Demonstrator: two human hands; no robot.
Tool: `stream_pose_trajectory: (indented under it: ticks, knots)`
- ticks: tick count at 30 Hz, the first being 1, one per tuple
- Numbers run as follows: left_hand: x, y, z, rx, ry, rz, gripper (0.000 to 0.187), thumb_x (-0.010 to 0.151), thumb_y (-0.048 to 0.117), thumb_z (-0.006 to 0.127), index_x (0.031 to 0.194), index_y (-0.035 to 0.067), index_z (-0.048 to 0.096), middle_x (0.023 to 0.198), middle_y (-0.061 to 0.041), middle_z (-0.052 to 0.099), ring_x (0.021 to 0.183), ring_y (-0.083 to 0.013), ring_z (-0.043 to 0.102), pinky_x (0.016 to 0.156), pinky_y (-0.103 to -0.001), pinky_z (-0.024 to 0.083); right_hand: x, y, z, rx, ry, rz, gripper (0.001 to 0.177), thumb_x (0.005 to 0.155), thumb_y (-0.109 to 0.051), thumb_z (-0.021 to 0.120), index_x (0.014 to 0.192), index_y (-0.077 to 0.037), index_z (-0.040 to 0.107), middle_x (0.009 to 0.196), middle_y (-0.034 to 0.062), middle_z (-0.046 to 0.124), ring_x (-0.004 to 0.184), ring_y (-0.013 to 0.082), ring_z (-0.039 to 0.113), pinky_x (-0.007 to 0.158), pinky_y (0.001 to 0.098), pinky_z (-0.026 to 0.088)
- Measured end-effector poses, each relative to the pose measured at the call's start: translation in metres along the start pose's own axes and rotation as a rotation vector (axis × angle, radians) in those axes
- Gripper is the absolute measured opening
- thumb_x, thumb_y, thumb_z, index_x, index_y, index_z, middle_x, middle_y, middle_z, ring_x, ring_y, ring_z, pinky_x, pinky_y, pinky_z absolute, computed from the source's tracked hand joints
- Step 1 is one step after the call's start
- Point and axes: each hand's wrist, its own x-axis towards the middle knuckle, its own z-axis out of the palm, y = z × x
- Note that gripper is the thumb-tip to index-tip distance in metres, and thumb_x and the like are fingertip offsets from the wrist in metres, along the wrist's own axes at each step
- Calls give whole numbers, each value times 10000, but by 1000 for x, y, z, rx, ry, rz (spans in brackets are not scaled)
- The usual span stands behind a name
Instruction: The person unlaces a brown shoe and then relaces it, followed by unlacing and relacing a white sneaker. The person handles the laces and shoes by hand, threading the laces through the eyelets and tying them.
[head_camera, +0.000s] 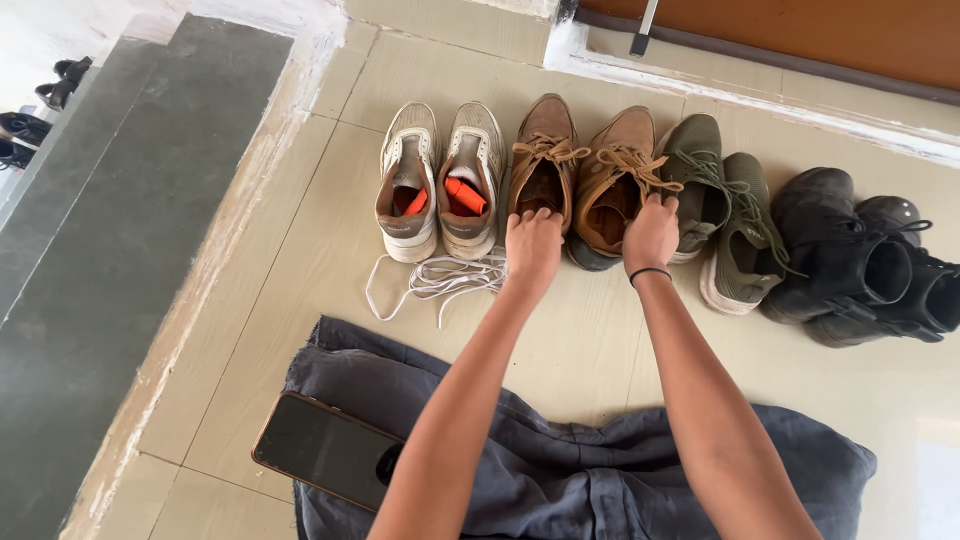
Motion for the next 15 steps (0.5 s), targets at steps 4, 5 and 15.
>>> stream_pose_trajectory:
  ticks: [4, 5, 15]
  knots:
    - [4, -3, -3, 0, -13, 5, 143, 897, 153, 696, 1032, 128, 737, 1054, -23, 696, 1076, -219, 622, 957, -384, 396, 5, -1, 3, 19, -56, 6, 250, 833, 29, 711, 1063, 38, 611, 1172, 258, 586, 982, 440, 660, 799, 492, 575]
    - [5, -2, -3, -1, -16, -3, 144, 892, 147, 694, 1029, 130, 738, 1049, -26, 700, 1073, -218, 624, 955, -382, 395, 7, 0, 1, 21, -53, 12, 261, 833, 16, 719, 1071, 35, 613, 1137, 270, 605, 954, 447, 663, 786, 498, 571]
    - [18, 10, 24, 7, 23, 39, 198, 966, 114, 559, 978, 163, 750, 977, -35, 758, 1071, -207, 641, 971, -371, 381, 27, 0, -125, 361, -105, 89, 238, 852, -173, 767, 1035, -24, 751, 823, 182, 714, 755, 328, 726, 677, 453, 535]
